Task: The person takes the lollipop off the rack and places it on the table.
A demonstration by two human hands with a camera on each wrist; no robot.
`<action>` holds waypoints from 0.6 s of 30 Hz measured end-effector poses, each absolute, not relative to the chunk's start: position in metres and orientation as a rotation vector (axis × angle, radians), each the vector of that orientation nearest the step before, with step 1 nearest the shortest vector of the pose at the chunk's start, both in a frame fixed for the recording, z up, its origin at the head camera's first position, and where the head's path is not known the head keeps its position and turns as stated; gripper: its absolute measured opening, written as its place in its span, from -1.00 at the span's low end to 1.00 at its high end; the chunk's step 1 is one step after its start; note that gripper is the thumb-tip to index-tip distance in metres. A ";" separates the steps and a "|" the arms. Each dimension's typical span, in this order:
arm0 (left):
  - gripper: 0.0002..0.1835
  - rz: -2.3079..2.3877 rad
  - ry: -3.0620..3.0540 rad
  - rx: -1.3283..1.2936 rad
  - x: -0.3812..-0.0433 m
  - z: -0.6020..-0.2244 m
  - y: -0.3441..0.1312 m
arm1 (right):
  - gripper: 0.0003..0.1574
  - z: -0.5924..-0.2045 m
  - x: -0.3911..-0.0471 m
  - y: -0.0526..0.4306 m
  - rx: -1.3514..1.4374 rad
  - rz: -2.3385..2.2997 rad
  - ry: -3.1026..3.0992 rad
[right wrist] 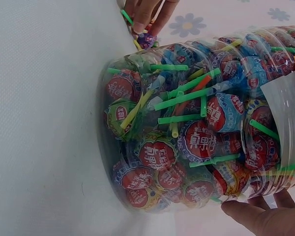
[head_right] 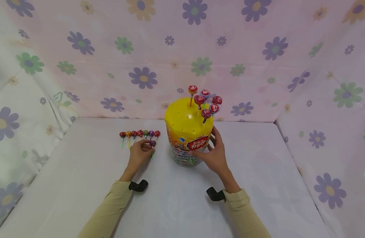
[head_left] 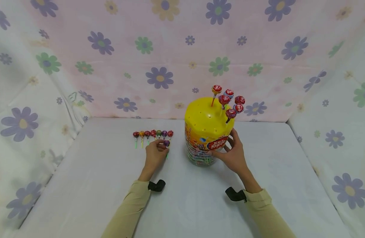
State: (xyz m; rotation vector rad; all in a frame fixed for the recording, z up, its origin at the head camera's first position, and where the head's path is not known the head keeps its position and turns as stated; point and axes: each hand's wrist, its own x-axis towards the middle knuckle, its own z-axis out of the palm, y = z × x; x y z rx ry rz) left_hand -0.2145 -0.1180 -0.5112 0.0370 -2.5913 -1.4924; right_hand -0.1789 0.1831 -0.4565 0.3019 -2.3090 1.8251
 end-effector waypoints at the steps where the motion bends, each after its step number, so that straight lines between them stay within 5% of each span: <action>1: -0.60 -1.486 -2.596 0.039 -0.214 -0.511 -0.118 | 0.17 -0.457 -0.179 0.183 0.303 1.824 -2.309; 18: -0.65 -1.453 -2.472 -0.101 -0.207 -0.474 -0.123 | 0.17 -0.428 -0.164 0.175 0.338 1.820 -2.317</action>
